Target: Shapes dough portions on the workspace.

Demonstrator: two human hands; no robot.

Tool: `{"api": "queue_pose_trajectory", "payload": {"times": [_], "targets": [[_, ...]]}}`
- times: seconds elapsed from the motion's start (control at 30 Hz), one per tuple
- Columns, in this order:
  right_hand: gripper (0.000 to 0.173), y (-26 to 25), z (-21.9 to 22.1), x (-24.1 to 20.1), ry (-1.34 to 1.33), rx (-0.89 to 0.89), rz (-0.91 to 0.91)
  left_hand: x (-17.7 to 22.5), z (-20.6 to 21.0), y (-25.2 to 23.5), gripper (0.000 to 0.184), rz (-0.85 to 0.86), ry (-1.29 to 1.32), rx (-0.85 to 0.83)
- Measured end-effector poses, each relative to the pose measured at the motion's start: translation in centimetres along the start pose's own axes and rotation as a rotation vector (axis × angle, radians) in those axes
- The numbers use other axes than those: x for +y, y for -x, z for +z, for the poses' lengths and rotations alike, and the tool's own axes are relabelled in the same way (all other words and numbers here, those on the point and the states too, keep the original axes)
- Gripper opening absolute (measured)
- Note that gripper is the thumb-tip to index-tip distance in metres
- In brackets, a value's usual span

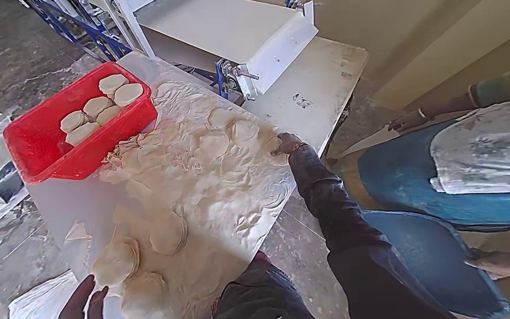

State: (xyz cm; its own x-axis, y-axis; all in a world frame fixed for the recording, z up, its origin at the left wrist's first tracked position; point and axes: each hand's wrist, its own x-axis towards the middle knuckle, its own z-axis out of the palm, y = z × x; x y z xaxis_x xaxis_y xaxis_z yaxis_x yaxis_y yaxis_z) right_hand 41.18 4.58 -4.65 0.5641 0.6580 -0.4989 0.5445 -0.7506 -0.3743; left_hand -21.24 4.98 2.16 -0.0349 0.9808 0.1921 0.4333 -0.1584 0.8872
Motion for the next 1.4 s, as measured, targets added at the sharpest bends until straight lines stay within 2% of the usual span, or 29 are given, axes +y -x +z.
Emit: {"api": "queue_pose_trajectory", "payload": {"times": [0.07, 0.13, 0.2, 0.27, 0.33, 0.4, 0.47, 0.53, 0.57, 0.63, 0.73, 0.8, 0.93, 1.07, 1.17, 1.3, 1.37, 1.4], "targets": [[0.057, -0.1, 0.6, 0.1, -0.044, -0.026, -0.083, 2.3, 5.4, 0.5, 0.045, -0.02, 0.08, -0.086], [0.052, 2.3, 1.0, -1.6, -0.081, -0.079, -0.189, 4.1, 11.4, 1.1, 0.04, -0.137, 0.261, -0.196], [0.044, 5.9, 1.5, -3.8, -0.174, -0.174, -0.346, 4.9, 16.9, 1.5, 0.039, -0.334, 0.466, -0.392], [0.037, 9.1, 2.7, -5.8, -0.374, -0.3, -0.524, 5.7, 21.5, 2.0, 0.048, -0.572, 0.62, -0.561], [0.032, 11.5, 4.1, -7.4, -0.542, -0.419, -0.634, 7.3, 25.0, 2.6, 0.07, -0.799, 0.742, -0.542], [0.028, 12.6, 5.1, -8.2, -0.571, -0.504, -0.655, 9.0, 27.0, 3.4, 0.076, -0.919, 0.888, -0.382], [0.029, 12.8, 6.0, -8.5, -0.439, -0.565, -0.613, 8.8, 27.9, 4.2, 0.07, -0.908, 0.953, -0.326], [0.033, 12.3, 6.0, -8.7, -0.266, -0.567, -0.558, 7.4, 28.8, 4.6, 0.04, -0.874, 0.766, -0.323], [0.034, 11.7, 5.6, -8.7, -0.209, -0.521, -0.54, 6.6, 29.1, 4.7, 0.034, -0.879, 0.677, -0.325], [0.034, 9.6, 3.7, -8.8, -0.152, -0.335, -0.508, 5.7, 29.0, 4.8, 0.036, -0.907, 0.588, -0.331], [0.027, 4.1, 0.5, -8.8, -0.169, 0.081, -0.472, 5.9, 28.3, 4.6, 0.035, -0.935, 0.594, -0.273], [0.029, 0.0, -0.7, -8.7, -0.098, 0.221, -0.486, 6.8, 27.8, 4.3, 0.033, -0.932, 0.633, -0.235], [0.029, -3.3, -2.1, -9.6, 0.149, 0.112, -0.477, 7.8, 27.4, 4.0, 0.029, -0.887, 0.724, -0.218], [0.021, -3.0, -2.5, -10.3, 0.256, 0.105, -0.495, 5.3, 27.7, 4.4, 0.038, -0.958, 0.595, -0.217], [0.024, -3.2, -3.7, -9.2, 0.057, 0.153, -0.484, 4.5, 27.5, 4.6, 0.04, -0.944, 0.551, -0.239], [0.022, -1.5, -5.0, -5.6, -0.529, 0.152, -0.464, 4.8, 27.5, 4.5, 0.038, -0.949, 0.528, -0.216], [0.021, 0.2, -4.2, -2.8, -0.815, 0.067, -0.371, 4.8, 27.5, 4.5, 0.038, -0.956, 0.532, -0.219], [0.023, 1.0, -3.5, -1.4, -0.842, 0.028, -0.282, 4.8, 27.5, 4.5, 0.038, -0.951, 0.534, -0.225]]}}
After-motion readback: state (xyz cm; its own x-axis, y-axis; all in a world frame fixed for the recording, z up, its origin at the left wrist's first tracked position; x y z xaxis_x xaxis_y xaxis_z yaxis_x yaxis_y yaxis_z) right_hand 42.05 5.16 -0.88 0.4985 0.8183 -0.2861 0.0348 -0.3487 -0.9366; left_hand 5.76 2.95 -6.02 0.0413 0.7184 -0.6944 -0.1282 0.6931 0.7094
